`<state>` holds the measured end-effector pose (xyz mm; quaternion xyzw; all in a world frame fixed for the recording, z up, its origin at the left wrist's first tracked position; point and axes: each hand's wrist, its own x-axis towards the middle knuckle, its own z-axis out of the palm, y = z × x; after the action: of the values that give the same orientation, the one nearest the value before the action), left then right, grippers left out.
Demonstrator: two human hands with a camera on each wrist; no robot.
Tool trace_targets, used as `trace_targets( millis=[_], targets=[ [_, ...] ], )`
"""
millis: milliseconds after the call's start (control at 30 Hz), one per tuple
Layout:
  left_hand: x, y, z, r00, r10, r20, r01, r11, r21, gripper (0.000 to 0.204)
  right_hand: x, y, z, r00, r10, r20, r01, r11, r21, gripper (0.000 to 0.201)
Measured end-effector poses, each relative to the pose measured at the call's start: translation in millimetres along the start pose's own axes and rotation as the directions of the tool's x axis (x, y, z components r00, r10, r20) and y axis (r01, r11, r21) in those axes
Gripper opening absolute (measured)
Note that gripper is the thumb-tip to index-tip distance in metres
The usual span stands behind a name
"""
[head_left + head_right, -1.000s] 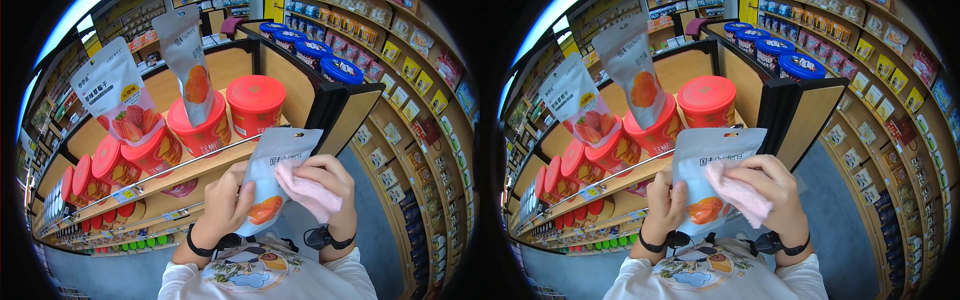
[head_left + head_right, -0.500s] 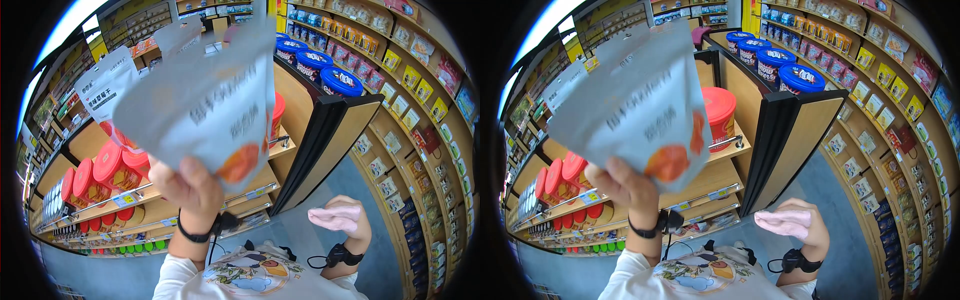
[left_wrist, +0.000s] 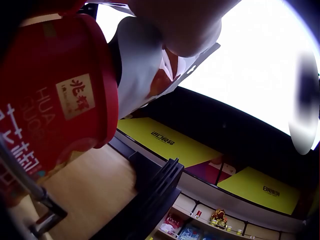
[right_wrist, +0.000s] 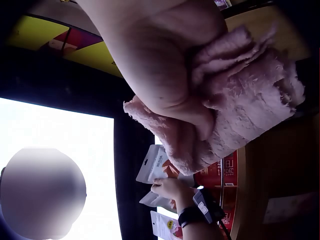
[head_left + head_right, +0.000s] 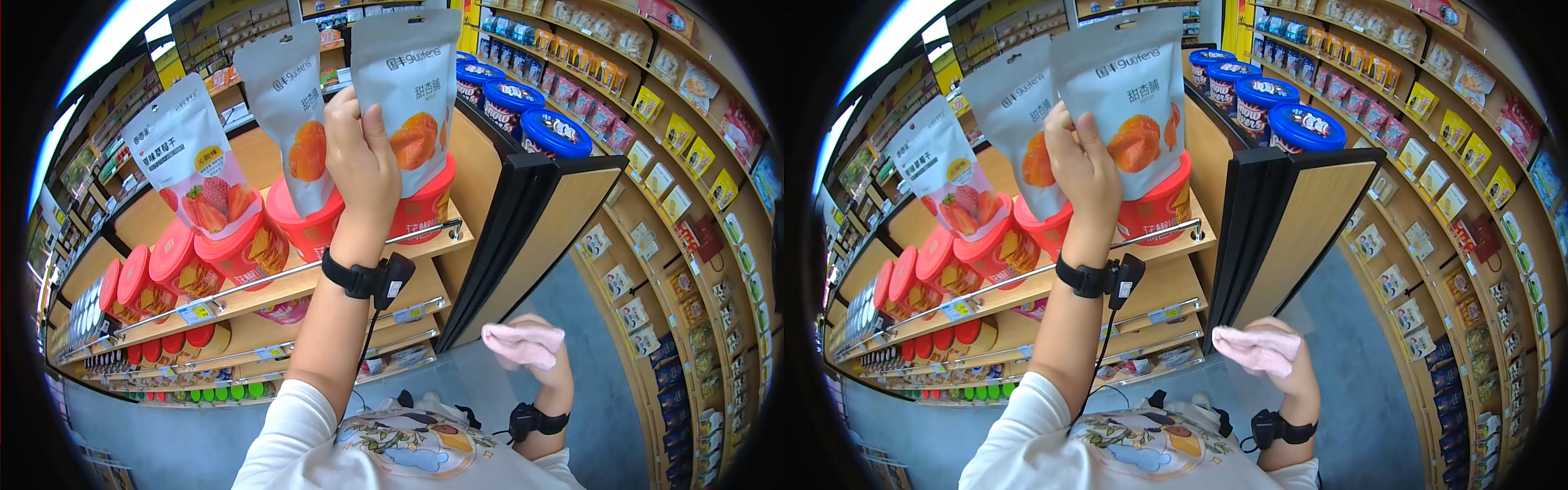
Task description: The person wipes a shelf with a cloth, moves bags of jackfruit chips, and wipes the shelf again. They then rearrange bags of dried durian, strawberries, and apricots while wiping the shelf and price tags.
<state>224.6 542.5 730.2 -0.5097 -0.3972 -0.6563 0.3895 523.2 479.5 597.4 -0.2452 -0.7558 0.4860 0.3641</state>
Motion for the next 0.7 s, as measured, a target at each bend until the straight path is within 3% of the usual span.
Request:
trace_targets(
  millis=[100,133,200,300,367,433,500,567,633,700],
  targets=[
    [-2.7,-0.1,0.3,0.995,-0.076,0.058,0.076,0.997,0.006,0.019,16.1,-4.1,11.1,0.989,-0.066,-0.132,0.061,0.997,-0.041,0.027],
    [-3.8,-2.5,-0.8,0.998,-0.012,0.065,0.006,0.996,0.091,0.022,23.9,-5.8,14.7,0.986,-0.092,-0.141,0.081,0.993,-0.085,0.026],
    [-6.5,8.2,-5.8,0.986,-0.139,0.091,0.138,0.990,0.019,0.024,44.3,-7.7,20.6,0.986,-0.158,-0.051,0.141,0.960,-0.242,0.026],
    [-7.1,21.8,-33.7,0.950,-0.256,0.177,0.265,0.964,-0.029,0.032,56.4,23.6,34.1,0.969,-0.246,-0.028,0.227,0.928,-0.296,0.026],
    [-5.7,32.5,-62.6,0.949,-0.261,0.180,0.283,0.953,-0.109,0.033,57.0,35.6,36.9,0.988,-0.156,0.024,0.155,0.927,-0.341,0.025],
    [-8.7,38.4,-108.1,0.984,-0.133,0.120,0.154,0.970,-0.188,0.028,57.5,45.8,43.1,0.988,-0.154,0.025,0.152,0.925,-0.349,0.026],
    [-14.6,45.7,-166.1,0.998,-0.006,0.062,0.015,0.988,-0.154,0.022,57.3,54.5,47.7,0.987,-0.158,0.029,0.158,0.925,-0.345,0.026],
    [-27.2,38.0,-224.5,0.991,0.073,0.111,-0.062,0.993,-0.102,0.019,58.6,50.8,54.0,0.988,-0.153,0.014,0.150,0.946,-0.288,0.025],
    [-45.7,29.4,-272.8,0.958,-0.077,0.277,0.053,0.994,0.095,0.011,59.8,51.0,59.1,0.993,-0.116,-0.004,0.111,0.956,-0.271,0.026],
    [-73.2,13.6,-313.9,0.803,-0.358,0.476,0.187,0.910,0.369,0.005,60.3,54.3,65.0,0.992,-0.129,-0.006,0.121,0.942,-0.312,0.031]
  ],
)
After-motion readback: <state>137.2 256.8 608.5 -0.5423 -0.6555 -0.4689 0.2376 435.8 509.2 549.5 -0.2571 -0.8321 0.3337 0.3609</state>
